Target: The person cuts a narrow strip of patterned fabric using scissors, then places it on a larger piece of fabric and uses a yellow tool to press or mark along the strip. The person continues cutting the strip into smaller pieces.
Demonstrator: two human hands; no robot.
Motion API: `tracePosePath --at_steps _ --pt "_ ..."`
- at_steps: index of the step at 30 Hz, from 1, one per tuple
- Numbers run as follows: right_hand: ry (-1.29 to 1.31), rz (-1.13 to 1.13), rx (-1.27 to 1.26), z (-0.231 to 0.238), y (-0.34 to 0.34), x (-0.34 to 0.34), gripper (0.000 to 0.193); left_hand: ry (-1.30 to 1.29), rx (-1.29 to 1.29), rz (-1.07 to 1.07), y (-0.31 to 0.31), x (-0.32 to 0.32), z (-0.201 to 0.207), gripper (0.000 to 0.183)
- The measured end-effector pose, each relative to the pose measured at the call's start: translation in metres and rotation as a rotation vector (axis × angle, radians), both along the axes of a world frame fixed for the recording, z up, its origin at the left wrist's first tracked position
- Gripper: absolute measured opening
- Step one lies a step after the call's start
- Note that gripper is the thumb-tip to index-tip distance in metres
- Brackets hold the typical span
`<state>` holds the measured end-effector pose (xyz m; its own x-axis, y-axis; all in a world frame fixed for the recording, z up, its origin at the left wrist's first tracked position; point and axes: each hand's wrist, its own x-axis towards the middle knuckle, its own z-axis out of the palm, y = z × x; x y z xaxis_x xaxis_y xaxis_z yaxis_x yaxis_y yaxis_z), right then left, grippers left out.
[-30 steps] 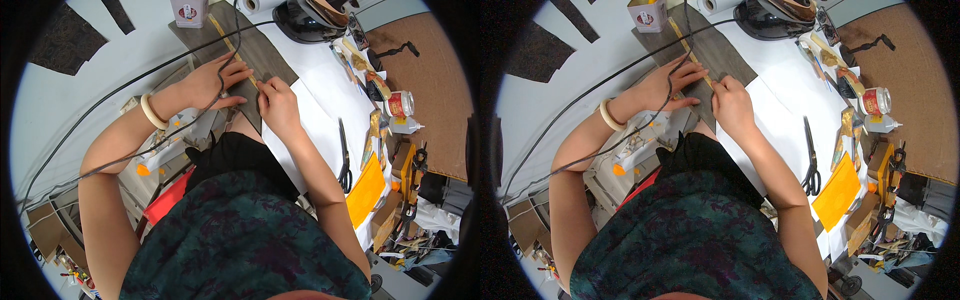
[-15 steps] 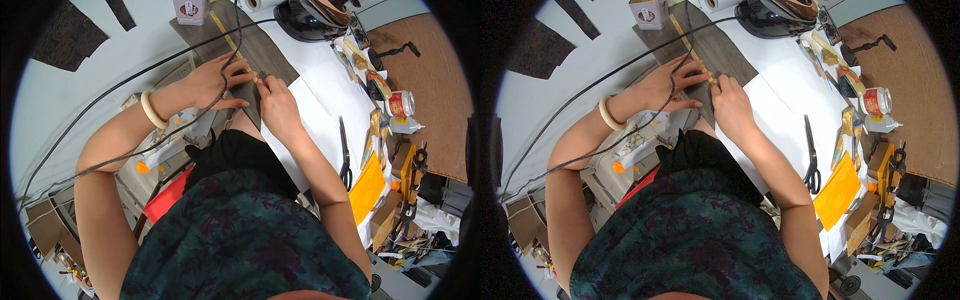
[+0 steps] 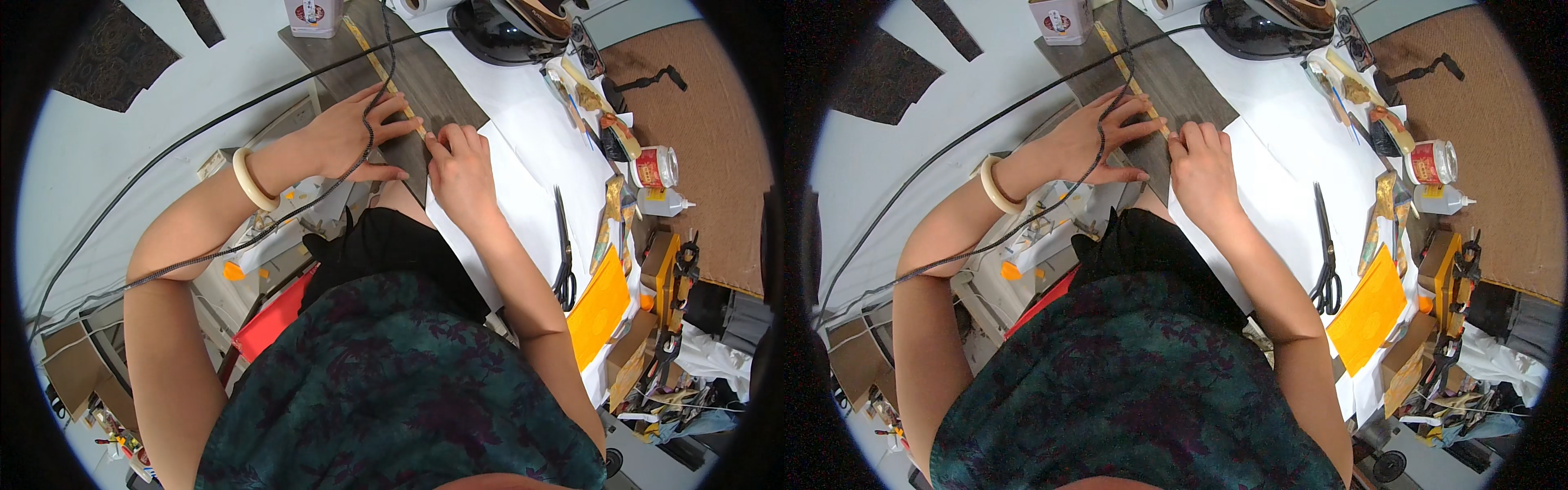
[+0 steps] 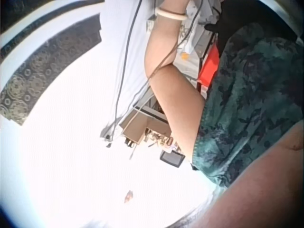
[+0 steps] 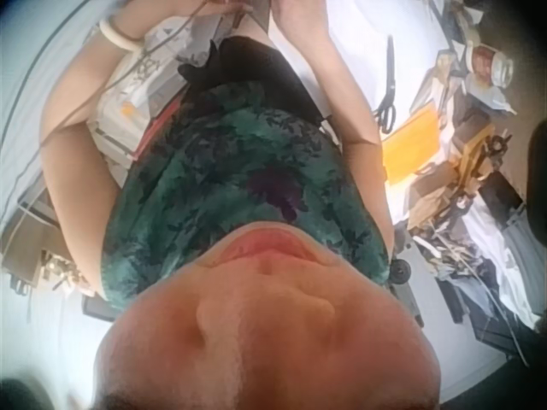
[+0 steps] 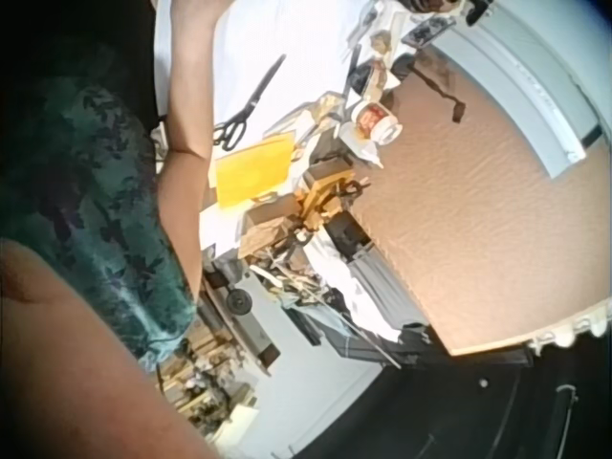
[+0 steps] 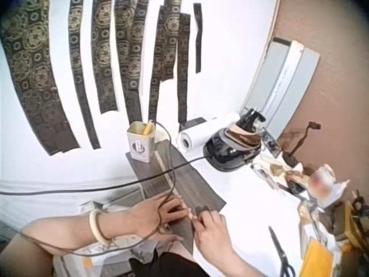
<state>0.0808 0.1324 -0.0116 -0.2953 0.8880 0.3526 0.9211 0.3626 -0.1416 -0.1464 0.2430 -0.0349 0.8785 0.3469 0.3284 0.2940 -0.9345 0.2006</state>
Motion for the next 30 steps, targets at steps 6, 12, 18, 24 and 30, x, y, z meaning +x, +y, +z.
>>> tracePosePath --at_steps 6,12,18,24,30 --pt "-0.106 0.012 -0.067 0.013 0.0 -0.001 0.028 0.03 -0.037 0.039 0.0 0.0 0.004 0.089" --pt "-0.096 0.002 -0.089 0.009 -0.003 -0.001 0.027 0.064 -0.061 0.025 -0.008 0.0 0.008 0.087" --pt "-0.029 0.013 -0.178 0.016 -0.002 0.006 0.031 0.072 -0.015 0.006 -0.008 0.001 0.001 0.088" --pt "0.366 0.094 0.242 0.103 0.094 -0.014 0.025 0.045 0.021 -0.045 -0.006 -0.002 -0.001 0.094" --pt "-0.181 0.007 -0.138 0.148 0.255 -0.129 0.033 0.164 0.024 -0.014 -0.008 -0.005 0.002 0.097"
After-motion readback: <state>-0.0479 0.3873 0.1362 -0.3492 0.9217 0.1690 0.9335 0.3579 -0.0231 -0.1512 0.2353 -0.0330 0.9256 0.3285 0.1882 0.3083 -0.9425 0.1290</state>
